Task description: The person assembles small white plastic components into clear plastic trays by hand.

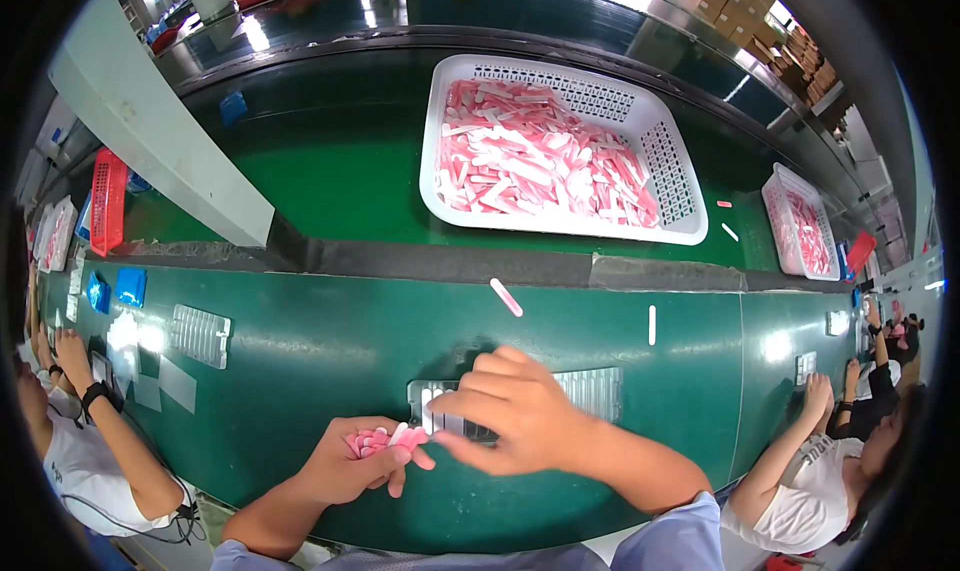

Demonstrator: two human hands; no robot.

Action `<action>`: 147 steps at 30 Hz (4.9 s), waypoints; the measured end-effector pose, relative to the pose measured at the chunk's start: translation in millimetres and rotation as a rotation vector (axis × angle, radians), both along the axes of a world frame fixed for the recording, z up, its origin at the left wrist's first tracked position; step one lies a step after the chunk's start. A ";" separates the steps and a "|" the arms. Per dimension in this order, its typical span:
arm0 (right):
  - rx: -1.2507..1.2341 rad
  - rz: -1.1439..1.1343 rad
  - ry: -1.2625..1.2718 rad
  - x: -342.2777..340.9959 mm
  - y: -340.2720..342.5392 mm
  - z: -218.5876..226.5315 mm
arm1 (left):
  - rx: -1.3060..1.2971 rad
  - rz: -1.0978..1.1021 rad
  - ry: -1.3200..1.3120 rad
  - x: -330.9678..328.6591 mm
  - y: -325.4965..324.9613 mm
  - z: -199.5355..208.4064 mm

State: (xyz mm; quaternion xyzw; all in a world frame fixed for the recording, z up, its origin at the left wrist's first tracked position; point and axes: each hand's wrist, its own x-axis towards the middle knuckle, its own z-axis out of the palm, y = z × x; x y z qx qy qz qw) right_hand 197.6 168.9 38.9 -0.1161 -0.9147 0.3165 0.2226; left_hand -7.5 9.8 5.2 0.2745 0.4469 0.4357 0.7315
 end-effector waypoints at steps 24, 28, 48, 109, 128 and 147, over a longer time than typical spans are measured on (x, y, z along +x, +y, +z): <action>-0.222 -0.198 -0.345 8.4 11.5 4.0 | -0.094 0.029 -0.118 -4.4 0.9 -5.9; -0.439 -0.143 -0.158 0.1 -8.9 13.0 | -0.042 -0.020 -0.074 4.8 1.1 -0.6; -0.029 -0.157 -0.478 15.5 7.6 13.3 | 0.039 -0.003 -0.016 5.3 0.3 -2.5; -0.762 -0.155 0.014 20.0 -49.6 -19.0 | -0.022 -0.089 -0.072 7.1 -2.0 2.3; 0.037 -0.418 0.206 45.4 -28.5 -15.5 | -0.074 0.093 0.055 6.5 -2.0 9.3; -0.225 -0.253 0.056 15.1 -48.9 -14.4 | -0.010 0.015 0.078 14.6 -2.0 4.4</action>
